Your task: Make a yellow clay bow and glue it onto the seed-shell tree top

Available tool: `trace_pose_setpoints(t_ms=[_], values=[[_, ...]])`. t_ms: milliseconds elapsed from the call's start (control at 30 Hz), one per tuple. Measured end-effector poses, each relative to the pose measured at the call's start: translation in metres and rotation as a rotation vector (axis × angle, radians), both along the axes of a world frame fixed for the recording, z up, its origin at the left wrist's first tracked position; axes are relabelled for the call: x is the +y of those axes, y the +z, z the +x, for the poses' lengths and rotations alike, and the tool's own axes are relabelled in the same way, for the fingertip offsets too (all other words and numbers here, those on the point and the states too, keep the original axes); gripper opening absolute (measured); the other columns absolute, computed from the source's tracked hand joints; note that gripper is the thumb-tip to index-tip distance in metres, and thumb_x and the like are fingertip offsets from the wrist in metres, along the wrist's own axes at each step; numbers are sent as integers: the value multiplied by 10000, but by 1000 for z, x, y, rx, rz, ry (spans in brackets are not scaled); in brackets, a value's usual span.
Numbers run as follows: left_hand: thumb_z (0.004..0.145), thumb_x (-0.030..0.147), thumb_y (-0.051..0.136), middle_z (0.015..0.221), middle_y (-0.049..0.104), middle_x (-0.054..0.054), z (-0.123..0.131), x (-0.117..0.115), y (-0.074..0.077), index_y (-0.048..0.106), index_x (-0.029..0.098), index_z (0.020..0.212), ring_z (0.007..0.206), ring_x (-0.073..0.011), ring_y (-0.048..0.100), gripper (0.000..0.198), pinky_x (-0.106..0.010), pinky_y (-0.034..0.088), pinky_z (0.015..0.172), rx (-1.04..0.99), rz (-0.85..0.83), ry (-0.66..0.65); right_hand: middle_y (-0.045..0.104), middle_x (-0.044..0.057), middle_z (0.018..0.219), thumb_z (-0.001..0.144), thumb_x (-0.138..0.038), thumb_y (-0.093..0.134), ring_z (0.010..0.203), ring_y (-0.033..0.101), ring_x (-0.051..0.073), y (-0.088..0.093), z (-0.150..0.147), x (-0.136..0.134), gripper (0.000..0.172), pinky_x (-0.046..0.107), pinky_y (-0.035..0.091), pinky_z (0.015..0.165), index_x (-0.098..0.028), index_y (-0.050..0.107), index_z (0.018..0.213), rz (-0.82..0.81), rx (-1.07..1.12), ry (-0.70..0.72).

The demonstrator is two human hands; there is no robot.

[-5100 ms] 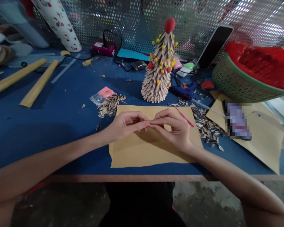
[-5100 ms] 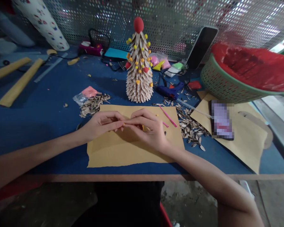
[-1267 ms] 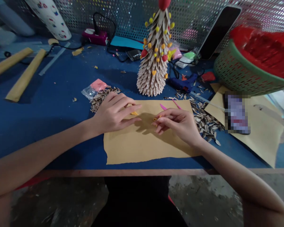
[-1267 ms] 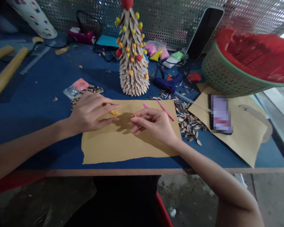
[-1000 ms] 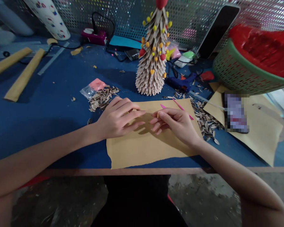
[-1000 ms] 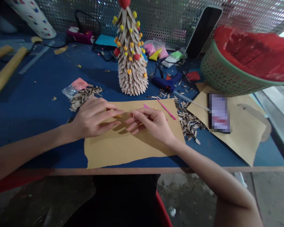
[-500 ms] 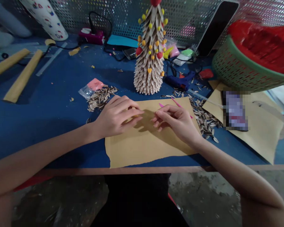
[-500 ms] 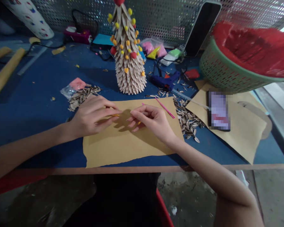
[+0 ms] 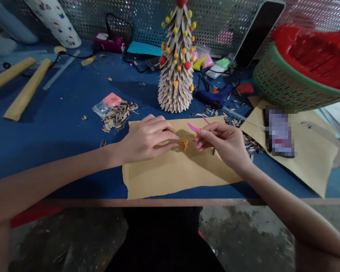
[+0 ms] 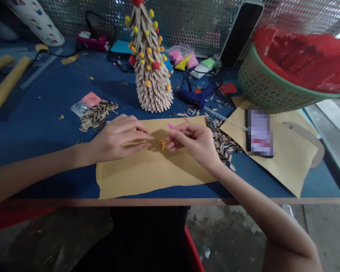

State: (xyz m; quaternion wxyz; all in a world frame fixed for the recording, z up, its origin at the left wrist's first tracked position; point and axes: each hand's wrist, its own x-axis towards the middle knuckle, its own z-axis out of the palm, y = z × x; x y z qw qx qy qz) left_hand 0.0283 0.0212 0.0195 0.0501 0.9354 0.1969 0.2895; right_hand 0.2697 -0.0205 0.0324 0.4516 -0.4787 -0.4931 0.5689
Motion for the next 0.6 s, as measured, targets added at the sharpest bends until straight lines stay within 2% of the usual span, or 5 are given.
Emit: trace_pose_setpoints(t_ms=[200,333,467,600], values=[[988,317,588,1073,676,-94,19,5,-2,694,164,1092,956,-218,605,213,-335,448,806,151,-101,-42,778,42,730,787,-366,819,596,744,136,-9,10,1,223,225,650,591,-157,742,801,10,-8,44],[953,288,624,1175,627,-125,28,15,-5,675,157,1129,1037,-254,588,225,-379,486,895,241,-171,-101,773,40,713,798,-347,813,623,752,148,-12,13,-1,207,217,638,553,-159,732,830,16,-5,74],[933,259,651,1217,599,-133,28,24,-8,649,167,1220,1128,-263,577,301,-394,497,959,265,-259,-138,763,32,700,801,-330,809,602,735,136,-12,14,-1,194,204,620,515,-159,725,838,17,7,69],[936,235,649,1229,599,-117,26,28,-8,678,196,1185,1153,-248,582,255,-375,491,989,228,-358,-181,739,18,652,791,-323,816,577,713,126,-11,12,-1,199,203,613,501,-155,718,827,20,11,60]])
